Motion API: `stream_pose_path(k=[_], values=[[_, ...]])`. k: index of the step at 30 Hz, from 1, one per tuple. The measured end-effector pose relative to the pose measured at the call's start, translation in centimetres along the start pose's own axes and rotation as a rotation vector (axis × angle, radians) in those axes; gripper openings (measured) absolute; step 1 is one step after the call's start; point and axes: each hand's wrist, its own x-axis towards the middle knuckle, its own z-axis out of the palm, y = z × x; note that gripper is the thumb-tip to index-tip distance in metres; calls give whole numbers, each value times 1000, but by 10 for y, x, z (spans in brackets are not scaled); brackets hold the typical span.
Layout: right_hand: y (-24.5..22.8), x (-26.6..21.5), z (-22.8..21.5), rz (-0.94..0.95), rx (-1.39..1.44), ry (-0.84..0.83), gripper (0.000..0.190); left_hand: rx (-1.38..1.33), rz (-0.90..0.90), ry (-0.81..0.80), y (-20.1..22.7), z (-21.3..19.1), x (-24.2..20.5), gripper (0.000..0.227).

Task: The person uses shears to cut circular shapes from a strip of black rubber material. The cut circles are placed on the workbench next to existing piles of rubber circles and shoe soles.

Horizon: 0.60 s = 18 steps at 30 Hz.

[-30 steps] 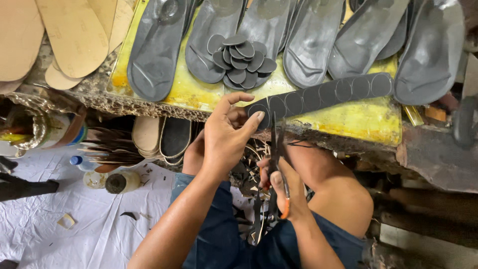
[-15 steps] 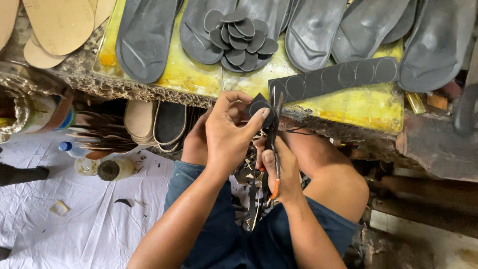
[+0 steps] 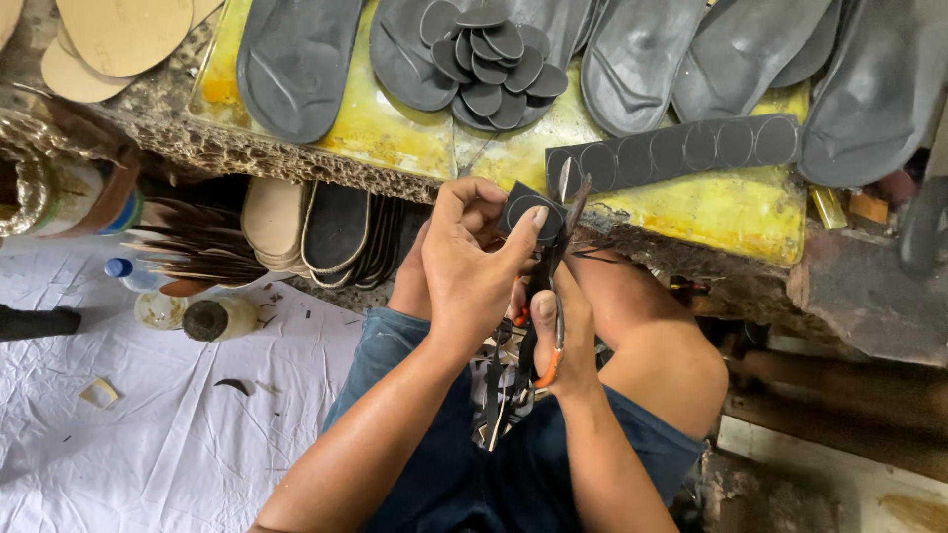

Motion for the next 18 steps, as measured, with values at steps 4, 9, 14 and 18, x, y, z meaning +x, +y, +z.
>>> stream_pose_path(k=[4, 9, 14, 18], values=[[1, 1, -2, 58, -13, 26, 60, 9, 6, 15, -1, 3, 0, 36], [6, -5, -6, 119, -13, 32, 63, -13, -11, 8, -14, -6, 10, 37], [21, -13, -9, 137, -42, 39, 65, 78, 80, -15, 4, -3, 6, 33], [14, -14, -9, 167, -34, 31, 64, 114, 113, -33, 7, -5, 5, 32]])
